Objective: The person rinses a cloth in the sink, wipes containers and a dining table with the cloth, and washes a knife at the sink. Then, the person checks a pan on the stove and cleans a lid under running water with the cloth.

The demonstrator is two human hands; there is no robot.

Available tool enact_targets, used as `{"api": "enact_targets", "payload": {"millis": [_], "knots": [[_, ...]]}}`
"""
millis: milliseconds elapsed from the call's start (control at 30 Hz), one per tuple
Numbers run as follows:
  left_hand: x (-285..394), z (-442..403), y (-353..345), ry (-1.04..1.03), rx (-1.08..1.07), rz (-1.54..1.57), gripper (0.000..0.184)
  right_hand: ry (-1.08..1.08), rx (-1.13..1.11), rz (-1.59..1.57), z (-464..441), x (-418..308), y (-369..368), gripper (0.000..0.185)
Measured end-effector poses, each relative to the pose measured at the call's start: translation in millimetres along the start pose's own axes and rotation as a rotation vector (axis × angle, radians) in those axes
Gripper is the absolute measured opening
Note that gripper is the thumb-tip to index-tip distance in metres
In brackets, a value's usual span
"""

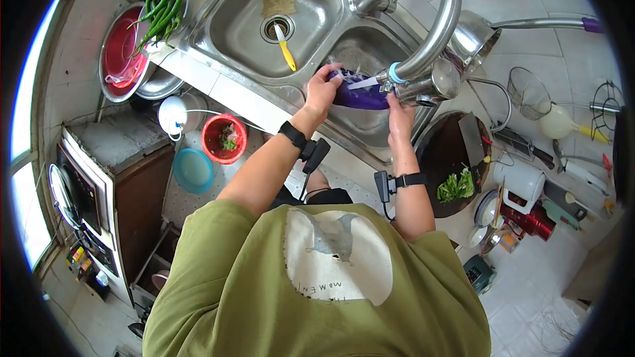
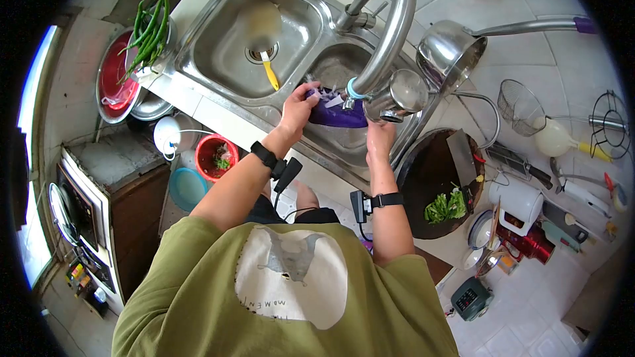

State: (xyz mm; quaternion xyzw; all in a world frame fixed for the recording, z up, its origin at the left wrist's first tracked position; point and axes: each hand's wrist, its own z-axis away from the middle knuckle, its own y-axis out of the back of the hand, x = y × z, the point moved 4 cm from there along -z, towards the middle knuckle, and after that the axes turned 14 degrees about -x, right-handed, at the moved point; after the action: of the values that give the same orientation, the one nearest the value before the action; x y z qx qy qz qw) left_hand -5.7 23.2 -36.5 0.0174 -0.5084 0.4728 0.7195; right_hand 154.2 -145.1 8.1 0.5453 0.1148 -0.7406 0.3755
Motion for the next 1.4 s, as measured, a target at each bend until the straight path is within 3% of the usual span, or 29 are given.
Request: {"api": "enact_targets", "payload": {"millis": [33, 67, 133, 167, 267, 300, 367, 467, 567, 633, 700, 767, 800, 900, 933, 967, 1000, 1100, 1133, 1167, 1200, 1233, 1267, 1300, 1333, 1400], "knots": [[4.5, -0.2, -4.3, -0.092, -0.010, -0.082, 0.038, -0.082, -0.102, 0.260, 0.7, 4.5, 2.0, 0.051], [5.4, -0.4, -6.4, -0.094, -0.008, -0.081, 0.038, -0.080, -0.104, 0.262, -0.7, 9.2, 0.2, 0.051], [6.9, 1.0, -16.7, -0.170, -0.119, -0.331, 0.042, 0.027, -0.119, 0.876, 9.0, -17.0, -24.5, 0.057], [6.6, 2.5, -18.2, -0.127, -0.151, -0.477, 0.048, 0.007, -0.212, 0.855, 8.8, -27.2, -39.9, 0.061], [10.7, 9.1, -16.2, -0.194, -0.130, -0.703, 0.052, 0.106, -0.417, 0.715, -21.8, 6.8, -79.4, 0.042], [25.4, 19.0, -13.8, -0.184, -0.032, -0.862, 0.052, 0.107, -0.415, 0.711, -19.3, -3.5, -82.7, 0.042], [50.0, 29.0, -3.1, -0.199, -0.017, -0.928, 0.050, -0.036, -0.405, 0.664, -13.0, -33.8, -85.8, 0.031], [58.2, 34.4, 11.2, -0.228, -0.001, -1.031, 0.046, -0.034, -0.347, 0.481, -22.3, -24.4, -78.5, 0.025], [63.8, 34.1, 7.6, -0.195, -0.021, -1.124, 0.040, 0.012, -0.323, 0.372, -29.4, 0.4, -69.3, 0.031], [60.8, 33.2, 2.1, -0.051, -0.058, -1.363, 0.038, 0.084, -0.301, 0.290, -26.1, -6.0, -68.7, 0.035], [59.2, 32.2, -6.4, -0.037, -0.056, -1.433, 0.039, 0.014, -0.197, -0.039, -15.0, -9.4, -64.5, 0.011], [55.3, 29.1, -14.5, -0.024, -0.062, -1.505, 0.041, 0.077, -0.166, 0.069, -9.2, -27.1, -63.7, 0.011], [52.2, 25.6, -16.4, -0.008, -0.051, -1.453, 0.041, 0.141, -0.134, 0.176, -8.3, -32.3, -62.7, 0.012], [39.1, 11.8, -17.3, 0.023, -0.042, -1.353, 0.044, 0.318, -0.197, 0.077, -9.5, -35.2, -78.4, 0.014], [22.0, 0.7, -12.1, 0.200, -0.140, -0.635, 0.047, 0.360, -0.279, 0.286, -6.1, -43.9, -82.7, 0.017], [4.5, -7.8, -14.6, 0.350, -0.217, 0.092, 0.051, 0.281, -0.357, 0.229, 1.2, -44.7, -86.2, 0.015], [4.1, -12.7, -19.3, 0.330, -0.252, 0.405, 0.050, 0.201, -0.435, 0.172, 16.0, -55.3, -95.3, 0.014], [-7.4, -20.4, -23.1, 0.446, -0.443, 0.630, 0.039, 0.296, -0.462, 0.168, 29.3, -27.1, -101.1, 0.016], [-6.1, -17.4, -24.7, 0.340, -0.360, 0.494, 0.034, 0.295, -0.462, 0.168, 28.4, -23.8, -95.2, 0.016], [-2.8, -13.4, -24.0, 0.233, -0.275, 0.358, 0.029, 0.141, -0.488, 0.212, 25.2, -16.0, -85.1, 0.019], [-7.4, -12.1, -23.1, 0.234, -0.272, 0.359, 0.029, -0.013, -0.513, 0.255, 22.5, -6.8, -76.3, 0.023], [-9.6, -11.5, -20.3, 0.179, -0.239, 0.213, 0.028, -0.082, -0.410, 0.196, 16.3, -0.7, -69.7, 0.035], [-11.8, -10.4, -18.6, 0.123, -0.206, 0.066, 0.027, -0.084, -0.410, 0.195, 10.1, 3.5, -69.4, 0.035], [-13.6, -7.5, -17.9, 0.082, -0.161, -0.309, 0.028, -0.230, -0.403, -0.111, 7.0, 2.5, -72.0, 0.035], [-26.3, -9.6, -22.3, 0.230, -0.303, -0.285, 0.031, -0.373, -0.388, -0.418, 4.7, -1.1, -77.9, 0.035], [-16.2, 1.6, -29.3, -0.321, -0.331, -0.975, 0.029, -0.460, -0.405, -0.481, -11.5, 4.1, -93.4, 0.031]]}}
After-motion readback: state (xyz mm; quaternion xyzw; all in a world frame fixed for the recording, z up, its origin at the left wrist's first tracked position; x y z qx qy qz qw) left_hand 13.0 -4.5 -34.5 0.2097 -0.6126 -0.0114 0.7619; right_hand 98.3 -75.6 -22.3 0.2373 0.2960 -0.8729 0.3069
